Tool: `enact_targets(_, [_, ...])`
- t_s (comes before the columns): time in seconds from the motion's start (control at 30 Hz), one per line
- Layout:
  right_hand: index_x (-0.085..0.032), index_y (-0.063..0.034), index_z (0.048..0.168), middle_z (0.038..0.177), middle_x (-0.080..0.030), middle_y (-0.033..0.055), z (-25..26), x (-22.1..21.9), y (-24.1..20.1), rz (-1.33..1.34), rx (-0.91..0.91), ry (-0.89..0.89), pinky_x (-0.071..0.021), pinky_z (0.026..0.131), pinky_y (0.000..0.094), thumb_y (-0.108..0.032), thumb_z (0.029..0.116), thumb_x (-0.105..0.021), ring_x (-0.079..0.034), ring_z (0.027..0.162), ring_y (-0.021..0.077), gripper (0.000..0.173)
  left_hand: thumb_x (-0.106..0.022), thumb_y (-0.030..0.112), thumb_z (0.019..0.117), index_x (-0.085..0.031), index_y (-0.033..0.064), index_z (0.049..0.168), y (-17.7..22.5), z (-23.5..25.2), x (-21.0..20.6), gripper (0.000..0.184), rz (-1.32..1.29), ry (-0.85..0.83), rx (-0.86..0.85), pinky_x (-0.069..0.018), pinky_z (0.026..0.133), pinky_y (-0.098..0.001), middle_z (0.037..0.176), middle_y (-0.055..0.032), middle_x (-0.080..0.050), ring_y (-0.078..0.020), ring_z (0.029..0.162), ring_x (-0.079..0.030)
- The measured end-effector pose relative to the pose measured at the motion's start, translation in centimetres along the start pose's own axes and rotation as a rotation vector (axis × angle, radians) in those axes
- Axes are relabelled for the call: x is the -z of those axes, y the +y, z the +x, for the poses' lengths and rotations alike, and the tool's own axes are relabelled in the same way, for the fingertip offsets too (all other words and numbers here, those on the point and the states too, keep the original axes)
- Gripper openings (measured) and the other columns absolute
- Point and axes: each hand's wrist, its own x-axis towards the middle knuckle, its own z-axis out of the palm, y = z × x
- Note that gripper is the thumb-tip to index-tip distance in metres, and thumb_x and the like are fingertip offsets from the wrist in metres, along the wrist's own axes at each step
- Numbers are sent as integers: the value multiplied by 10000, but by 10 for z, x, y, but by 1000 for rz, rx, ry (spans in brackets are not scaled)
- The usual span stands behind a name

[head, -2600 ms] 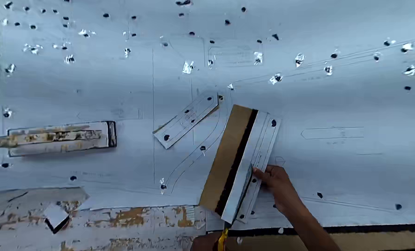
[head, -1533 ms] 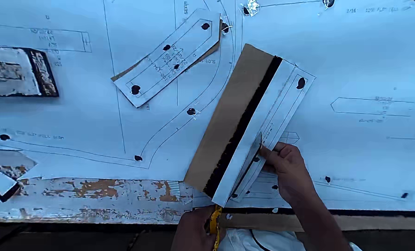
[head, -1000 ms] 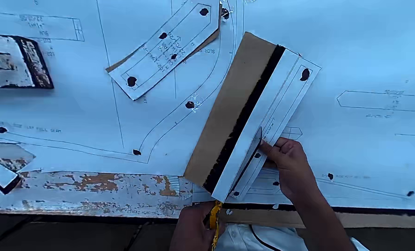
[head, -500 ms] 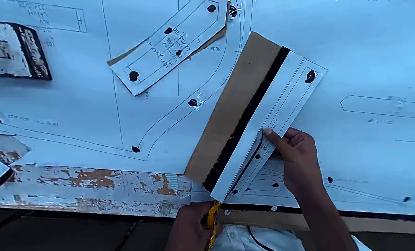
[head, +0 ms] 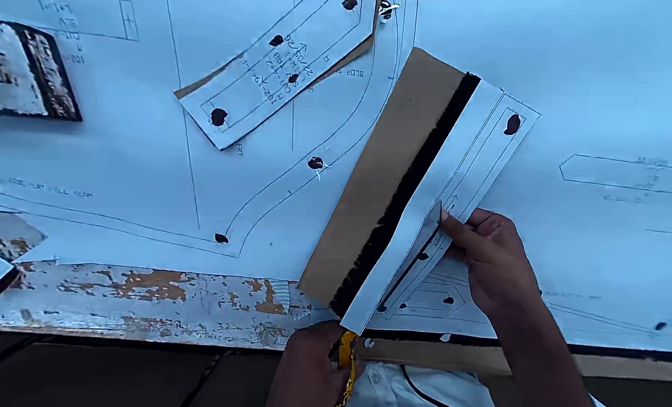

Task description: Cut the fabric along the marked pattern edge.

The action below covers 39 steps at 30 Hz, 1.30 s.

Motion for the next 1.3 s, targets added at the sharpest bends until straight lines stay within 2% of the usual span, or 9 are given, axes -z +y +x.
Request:
enact_targets(0.1, [-693, -44, 952, 811, -740, 48, -1, 0, 0, 15, -1, 8, -617, 640, 241, -77, 981, -666, -719, 690, 99, 52, -731, 216, 766, -768, 107, 860, 0, 1, -1, 149, -1, -1, 0, -550, 567, -219, 747, 3, -711, -42, 625, -648])
enact_targets(0.37, [-700, -41, 944, 797, -739, 46, -1, -1, 2, 28, 14, 22, -604, 619, 231, -50, 972, -668, -706, 668, 92, 44, -738, 213, 780, -762, 79, 834, 2, 2, -1, 146, -14, -2, -25, -546, 545, -280, 720, -30, -710, -94, 590, -645])
enact_targets(0.5, [-699, -44, 927, 778, -727, 55, -2, 0, 3, 36, 11, 19, -601, 615, 232, -60, 978, -666, -703, 661, 101, 63, -730, 188, 775, -762, 64, 826, 4, 4, 0, 138, -34, -7, -28, -510, 523, -245, 691, -35, -691, -71, 557, -606])
enact_targets(0.73, [-687, -33, 918, 769, -729, 56, 0, -1, 2, 38, -12, 36, -606, 621, 237, -43, 970, -670, -709, 660, 102, 56, -724, 180, 788, -766, 66, 839, -2, 4, -3, 132, -67, -7, -49, -548, 561, -235, 751, -36, -734, -57, 609, -656])
enact_targets(0.9, [-704, -27, 954, 801, -742, 65, 0, 0, 2, 33, -4, 14, -617, 640, 252, -64, 975, -671, -722, 684, 116, 54, -723, 186, 788, -766, 72, 831, -4, 3, -7, 129, -81, 14, -59, -555, 577, -220, 755, -29, -741, -41, 635, -672])
enact_targets(1.07, [-691, -32, 941, 787, -736, 53, 0, -1, 2, 27, -6, 27, -612, 630, 242, -63, 975, -670, -716, 677, 104, 50, -733, 194, 787, -751, 69, 788, -3, 3, -7, 127, -98, 17, -58, -529, 543, -193, 707, -27, -719, -22, 599, -647])
enact_targets(1.3, [-699, -39, 973, 817, -737, 59, 2, 1, -1, -1, 42, -8, -619, 658, 264, -110, 999, -653, -721, 705, 118, 88, -725, 203, 831, -773, 86, 855, -10, -1, -8, 130, -166, 4, -47, -577, 596, -216, 769, -2, -740, -19, 661, -679])
